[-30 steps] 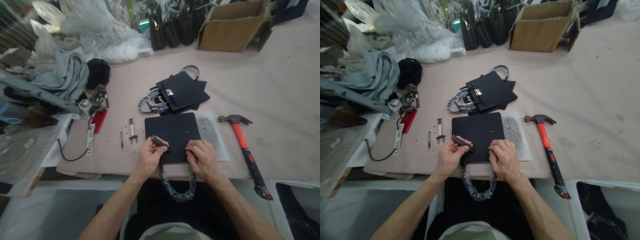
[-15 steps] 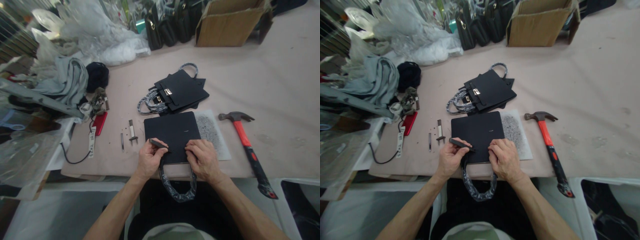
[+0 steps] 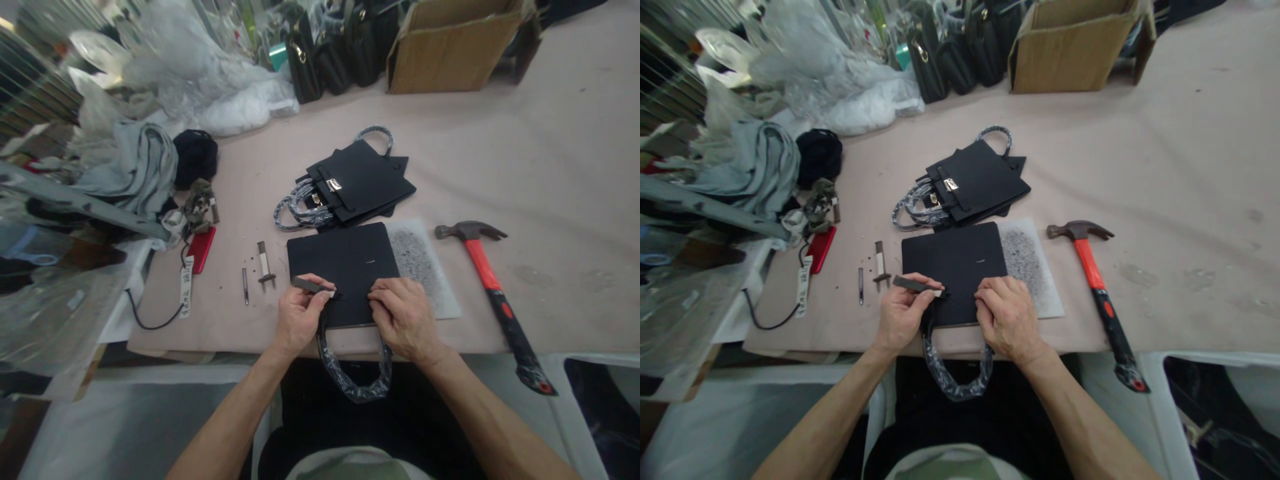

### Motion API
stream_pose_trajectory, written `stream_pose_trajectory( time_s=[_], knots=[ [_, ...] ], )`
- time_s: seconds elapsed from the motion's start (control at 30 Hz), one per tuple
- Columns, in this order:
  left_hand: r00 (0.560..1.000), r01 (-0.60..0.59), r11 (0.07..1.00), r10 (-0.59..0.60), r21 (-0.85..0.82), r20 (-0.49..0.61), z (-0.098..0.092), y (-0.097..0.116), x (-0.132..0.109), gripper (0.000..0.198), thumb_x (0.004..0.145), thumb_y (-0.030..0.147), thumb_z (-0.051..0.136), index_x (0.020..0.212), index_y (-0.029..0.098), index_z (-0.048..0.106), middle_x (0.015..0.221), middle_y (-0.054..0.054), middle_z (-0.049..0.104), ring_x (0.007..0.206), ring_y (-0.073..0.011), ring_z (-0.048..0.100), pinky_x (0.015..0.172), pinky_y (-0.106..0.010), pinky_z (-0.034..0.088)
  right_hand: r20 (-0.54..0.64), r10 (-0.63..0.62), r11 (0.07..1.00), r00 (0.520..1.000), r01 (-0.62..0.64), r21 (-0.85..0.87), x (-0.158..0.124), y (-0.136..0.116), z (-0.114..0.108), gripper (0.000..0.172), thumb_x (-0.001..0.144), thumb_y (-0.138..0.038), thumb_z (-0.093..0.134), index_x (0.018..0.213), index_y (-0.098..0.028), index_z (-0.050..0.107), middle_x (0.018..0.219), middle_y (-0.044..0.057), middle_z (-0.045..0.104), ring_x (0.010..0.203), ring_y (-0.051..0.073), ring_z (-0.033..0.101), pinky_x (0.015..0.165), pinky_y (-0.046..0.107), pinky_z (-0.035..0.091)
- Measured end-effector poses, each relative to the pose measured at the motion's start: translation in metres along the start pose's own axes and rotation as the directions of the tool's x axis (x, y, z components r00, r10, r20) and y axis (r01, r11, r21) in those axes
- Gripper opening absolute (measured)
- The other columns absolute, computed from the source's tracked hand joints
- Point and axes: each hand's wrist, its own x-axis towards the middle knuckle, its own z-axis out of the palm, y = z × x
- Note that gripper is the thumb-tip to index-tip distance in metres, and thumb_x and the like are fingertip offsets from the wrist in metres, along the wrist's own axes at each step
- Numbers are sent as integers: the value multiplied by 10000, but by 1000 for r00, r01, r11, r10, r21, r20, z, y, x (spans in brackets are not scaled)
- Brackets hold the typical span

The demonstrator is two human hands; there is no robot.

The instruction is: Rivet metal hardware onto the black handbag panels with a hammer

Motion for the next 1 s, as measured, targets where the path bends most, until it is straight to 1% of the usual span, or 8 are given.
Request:
stream_pose_trajectory(
  time_s=[0.07,0.2,0.53,0.63,0.73,0.8,0.87,1.0],
  knots=[
    [1000,-25,999,24,31,7,-4,-1,-2,146,887,265,697,981,161,656,965,-71,748,903,-185,737,837,-271,597,-2,1,1000,1000,-1,0,0,0,0,93,911,-142,561,916,-213,621,997,52,685,894,220,561,783,404,376],
    [999,-24,999,25,22,-21,-5,-4,-5,139,880,263,716,960,160,668,945,-63,748,869,-181,737,802,-260,602,-5,-4,1000,1000,4,-12,0,0,0,91,914,-143,560,917,-215,615,998,53,687,892,224,558,777,405,374],
    [998,-53,996,51,65,34,-5,-9,-8,124,893,273,704,955,168,679,937,-61,737,866,-181,719,810,-266,587,1,-8,1000,1000,8,-18,0,0,1,85,915,-150,565,919,-206,628,997,58,681,907,228,557,777,410,372],
    [988,-153,971,146,183,54,-4,-11,-9,79,921,240,662,965,176,675,948,-51,729,865,-168,708,805,-259,571,4,-5,1000,1000,5,-22,0,1,1,87,924,-154,559,914,-198,633,999,61,683,906,225,554,777,409,372],
    [938,-345,877,331,334,100,-3,-14,-10,62,927,191,628,975,175,663,943,-46,721,876,-165,697,822,-270,554,0,-6,1000,1000,6,-21,0,1,1,88,933,-160,550,909,-189,630,997,63,681,903,225,548,780,406,373],
    [909,-415,830,398,374,125,-2,-15,-9,69,924,175,616,986,170,648,939,-46,716,878,-167,695,826,-278,550,0,-7,1000,1000,7,-17,0,0,1,86,933,-160,550,907,-186,628,994,63,678,901,225,544,783,404,372],
    [907,-419,827,401,375,127,-1,-15,-8,66,929,172,608,989,170,636,941,-46,714,879,-166,696,826,-278,551,3,-10,1000,1000,10,-15,0,0,1,81,931,-158,553,908,-185,626,993,61,677,897,223,544,784,401,370],
    [925,-378,860,367,344,99,0,-13,-6,40,927,172,614,964,171,632,913,-39,712,844,-156,701,782,-255,556,3,-10,1000,1000,10,-14,-1,-1,-1,82,934,-158,553,914,-183,629,998,65,677,905,225,552,787,400,374]
  ],
)
